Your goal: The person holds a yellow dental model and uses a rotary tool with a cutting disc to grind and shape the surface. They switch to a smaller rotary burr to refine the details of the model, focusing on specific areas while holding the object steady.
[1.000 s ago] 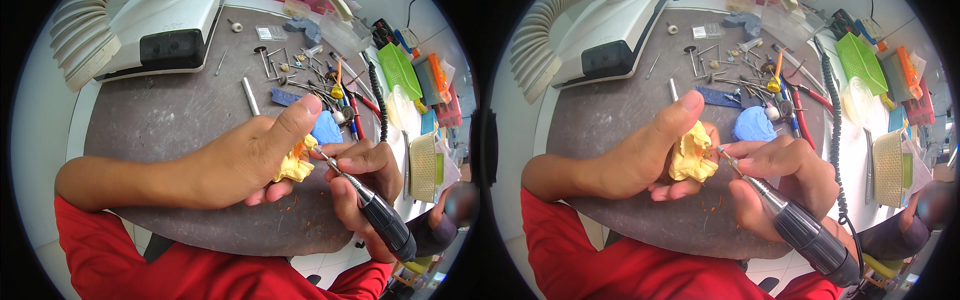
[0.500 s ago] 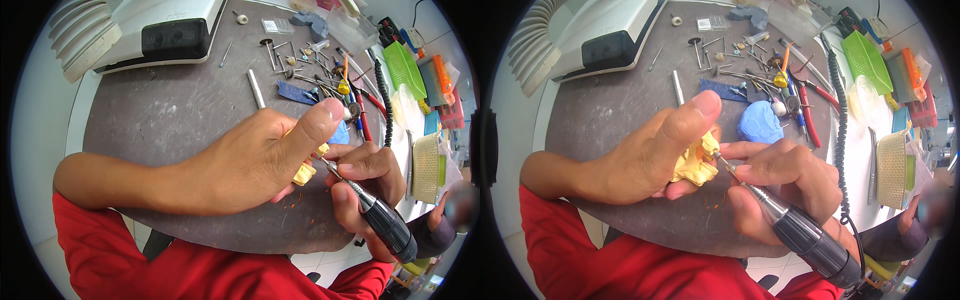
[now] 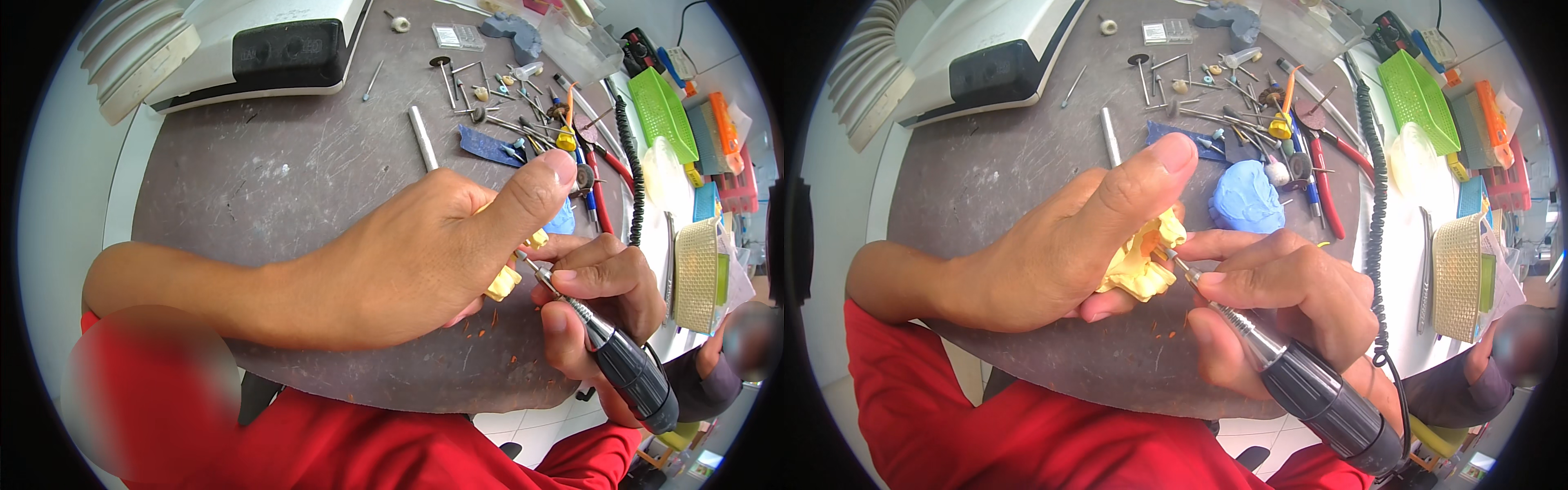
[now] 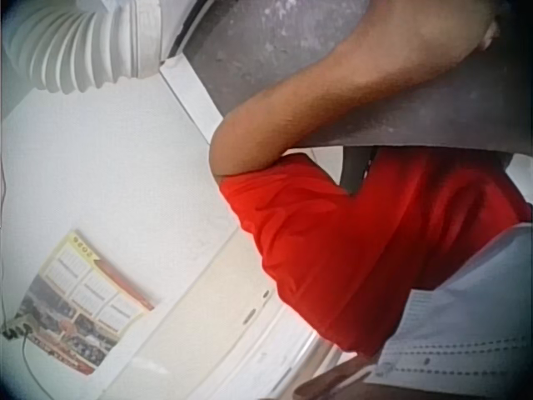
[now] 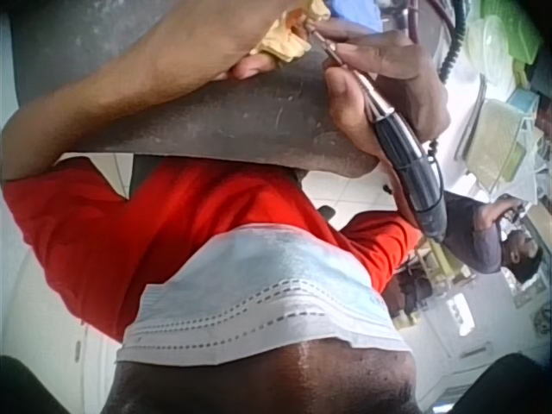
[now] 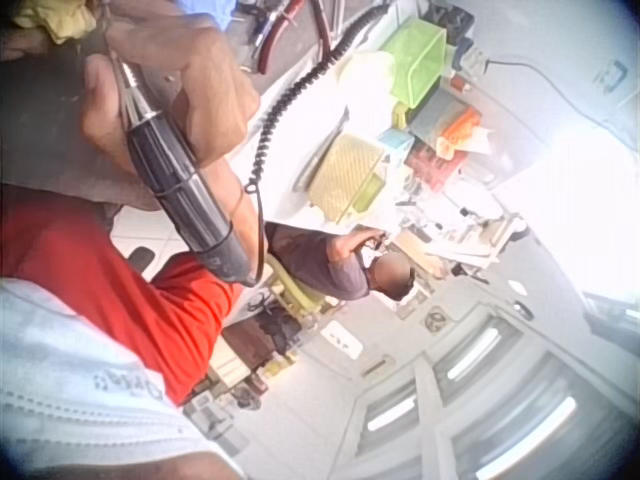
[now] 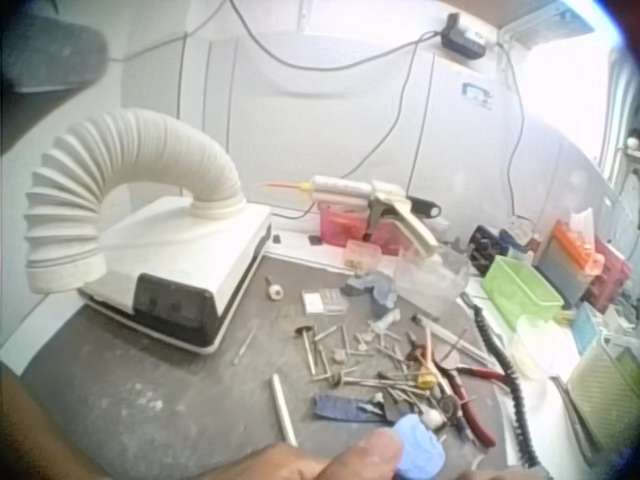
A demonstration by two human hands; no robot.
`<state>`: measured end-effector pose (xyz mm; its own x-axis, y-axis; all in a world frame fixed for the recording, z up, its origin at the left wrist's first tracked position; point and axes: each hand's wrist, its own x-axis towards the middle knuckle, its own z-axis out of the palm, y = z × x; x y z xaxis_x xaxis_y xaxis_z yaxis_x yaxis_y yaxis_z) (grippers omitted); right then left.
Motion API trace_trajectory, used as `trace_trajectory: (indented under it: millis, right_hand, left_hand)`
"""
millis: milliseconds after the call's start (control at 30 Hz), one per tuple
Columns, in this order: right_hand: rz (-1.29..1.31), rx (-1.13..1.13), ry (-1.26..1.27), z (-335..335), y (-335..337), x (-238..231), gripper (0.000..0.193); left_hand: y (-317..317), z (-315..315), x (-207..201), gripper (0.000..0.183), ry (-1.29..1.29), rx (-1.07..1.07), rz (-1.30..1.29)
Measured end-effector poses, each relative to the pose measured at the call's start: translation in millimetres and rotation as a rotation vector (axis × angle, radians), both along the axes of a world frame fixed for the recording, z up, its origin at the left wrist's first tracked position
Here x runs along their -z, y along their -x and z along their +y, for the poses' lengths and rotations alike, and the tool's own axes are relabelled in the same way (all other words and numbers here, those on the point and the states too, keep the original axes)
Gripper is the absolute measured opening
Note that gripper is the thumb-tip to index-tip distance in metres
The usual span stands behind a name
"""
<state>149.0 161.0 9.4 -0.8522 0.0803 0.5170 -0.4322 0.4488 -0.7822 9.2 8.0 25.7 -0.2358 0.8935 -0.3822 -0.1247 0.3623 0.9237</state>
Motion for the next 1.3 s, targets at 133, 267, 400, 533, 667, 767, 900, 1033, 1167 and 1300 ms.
trace_trajectory:
  millis: [133, 267, 400, 533, 667, 767, 900, 1033, 1167, 1300]
  right_hand:
    - [-0.084, -0.048, -0.068, 4.1, -4.6, -3.7, 0.021]
    - [-0.056, -0.071, -0.106, 6.7, -2.8, -1.4, 0.021]
    - [-0.049, -0.078, -0.134, 8.9, -2.7, -1.0, 0.021]
    - [-0.066, -0.062, -0.132, 7.7, -4.2, -1.8, 0.021]
    - [-0.079, -0.064, -0.135, 7.9, -4.8, -2.6, 0.022]
    - [-0.08, -0.067, -0.145, 8.3, -3.7, -3.6, 0.022]
    - [-0.106, -0.042, -0.121, 6.4, -6.6, -4.0, 0.022]
    - [-0.1, -0.057, -0.139, 7.3, -5.2, -4.6, 0.022]
    - [-0.102, -0.052, -0.139, 7.3, -5.3, -4.3, 0.022]
    - [-0.073, -0.065, -0.149, 8.6, -3.5, -3.7, 0.022]
  left_hand:
    - [-1.6, 0.8, -0.7, 0.079, -0.071, -0.021, -0.015]
    - [-3.0, 1.3, 3.0, 0.079, -0.13, -0.039, -0.007]
    - [-2.9, 1.8, 5.7, 0.078, -0.138, -0.041, -0.003]
    - [-4.1, 1.7, 6.9, 0.078, -0.176, -0.055, -0.007]
    - [-3.5, 1.4, 8.7, 0.077, -0.19, -0.052, -0.013]
    - [-4.1, 1.8, 9.0, 0.077, -0.217, -0.06, -0.017]
    - [-3.6, 2.4, 7.2, 0.076, -0.193, -0.049, -0.015]
    - [-4.1, 1.4, 4.5, 0.076, -0.154, -0.051, -0.021]
    - [-4.4, 1.8, 5.6, 0.076, -0.172, -0.058, -0.026]
    - [-3.6, 1.1, 3.5, 0.076, -0.155, -0.047, -0.026]
